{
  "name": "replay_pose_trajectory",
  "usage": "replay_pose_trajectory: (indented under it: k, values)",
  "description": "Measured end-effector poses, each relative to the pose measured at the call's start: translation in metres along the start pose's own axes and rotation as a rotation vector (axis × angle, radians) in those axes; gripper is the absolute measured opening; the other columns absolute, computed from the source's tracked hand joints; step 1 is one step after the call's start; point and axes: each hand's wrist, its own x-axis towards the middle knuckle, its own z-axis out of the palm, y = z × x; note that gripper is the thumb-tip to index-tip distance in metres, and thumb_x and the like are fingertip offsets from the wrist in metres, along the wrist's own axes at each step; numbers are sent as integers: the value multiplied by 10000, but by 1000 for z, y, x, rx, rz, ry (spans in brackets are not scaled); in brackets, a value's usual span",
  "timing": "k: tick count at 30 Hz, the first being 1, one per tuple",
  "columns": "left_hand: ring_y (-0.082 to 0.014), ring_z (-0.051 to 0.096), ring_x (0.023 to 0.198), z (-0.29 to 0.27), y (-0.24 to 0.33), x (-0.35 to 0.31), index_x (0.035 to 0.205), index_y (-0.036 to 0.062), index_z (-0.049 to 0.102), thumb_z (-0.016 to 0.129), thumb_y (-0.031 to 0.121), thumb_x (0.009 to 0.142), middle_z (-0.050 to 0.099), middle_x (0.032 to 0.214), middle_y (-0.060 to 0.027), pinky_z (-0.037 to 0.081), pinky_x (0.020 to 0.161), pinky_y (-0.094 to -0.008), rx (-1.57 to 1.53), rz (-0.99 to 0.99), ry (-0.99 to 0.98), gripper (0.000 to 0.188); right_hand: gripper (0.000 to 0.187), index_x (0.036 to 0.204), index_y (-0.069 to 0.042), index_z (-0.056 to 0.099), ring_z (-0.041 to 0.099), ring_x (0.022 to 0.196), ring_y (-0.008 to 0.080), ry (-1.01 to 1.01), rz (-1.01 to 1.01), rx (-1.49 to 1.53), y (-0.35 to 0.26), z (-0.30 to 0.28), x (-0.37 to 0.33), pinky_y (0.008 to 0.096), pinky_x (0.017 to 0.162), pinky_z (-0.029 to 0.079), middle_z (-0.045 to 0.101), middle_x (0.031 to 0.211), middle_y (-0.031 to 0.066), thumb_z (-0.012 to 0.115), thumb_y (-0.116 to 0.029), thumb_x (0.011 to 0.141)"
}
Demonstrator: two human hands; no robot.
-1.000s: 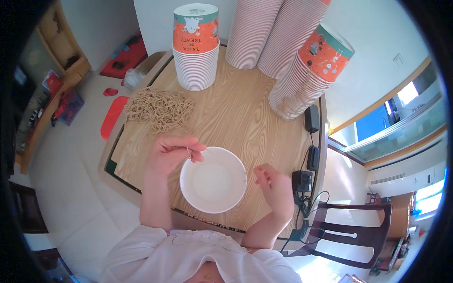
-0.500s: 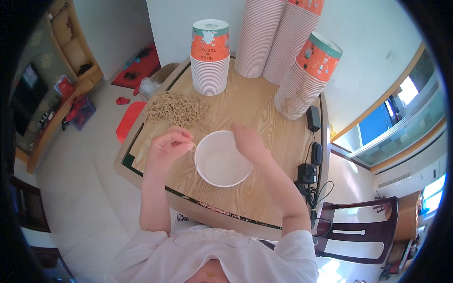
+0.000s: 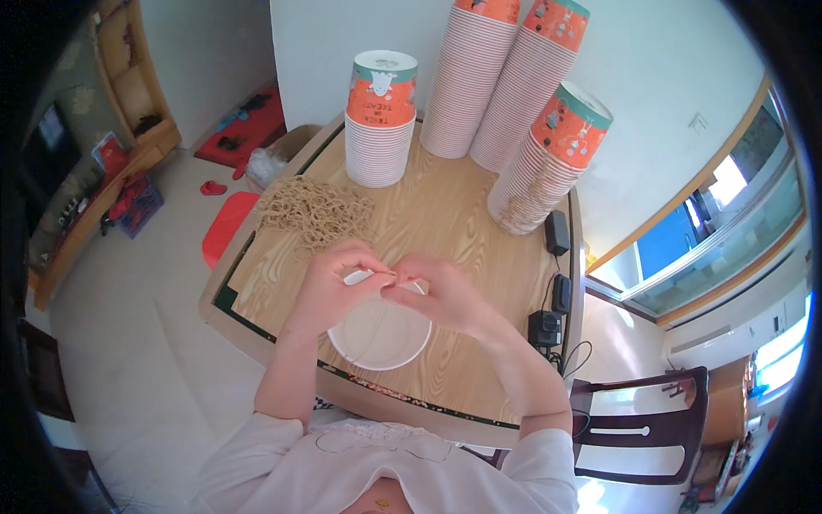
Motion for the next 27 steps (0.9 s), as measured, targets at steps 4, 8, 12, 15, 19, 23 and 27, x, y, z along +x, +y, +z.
replay_pose_trajectory:
  k: [4,8,12,15,19,23,27]
  values:
    - [-237,566,782,-8,-6,-6,783,16,663,750,73,747,583,782,-80,448,703,-341,60,69,70,110,147,988,-29,674,625,900,142,-47,25,132,4,-4,2,283,816,483,675,930,50,692,-137,890]
    - [-258,571,795,-28,-10,-19,766,5,639,743,63,743,576,781,-89,448,709,-352,121,-2,57,121,113,985,-20,662,620,869,114,-120,65,43,6,-14,-4,269,796,478,676,890,42,661,-106,912]
    - [-262,585,823,-37,-21,-26,749,2,636,742,69,733,590,807,-97,454,723,-359,240,-120,-12,127,96,938,-15,644,630,801,132,-182,137,-95,16,-18,-12,277,758,489,675,832,53,662,-103,904]
    - [-266,593,845,-40,-32,-27,774,10,645,740,94,736,612,849,-113,461,742,-380,365,-183,-109,132,105,931,-13,640,627,751,140,-145,187,-119,29,-29,-12,293,720,493,672,815,45,657,-113,904]
    - [-267,609,908,-25,-28,-15,912,23,652,729,123,751,651,899,-128,469,802,-409,480,-51,-118,205,110,939,-18,644,623,702,156,-109,297,-250,15,-29,2,306,668,493,672,787,52,653,-119,896]
    - [-208,634,885,8,-17,11,988,22,657,735,67,760,684,877,-95,490,767,-351,128,36,-170,245,113,929,-29,653,620,674,179,-50,170,-443,9,-11,11,312,634,487,663,758,68,670,-110,851]
    - [-241,666,775,11,-29,17,995,15,640,709,61,774,690,816,-114,514,713,-359,107,-256,-293,237,110,894,-25,665,609,675,173,70,163,-341,15,-10,3,311,635,478,655,738,58,691,-101,819]
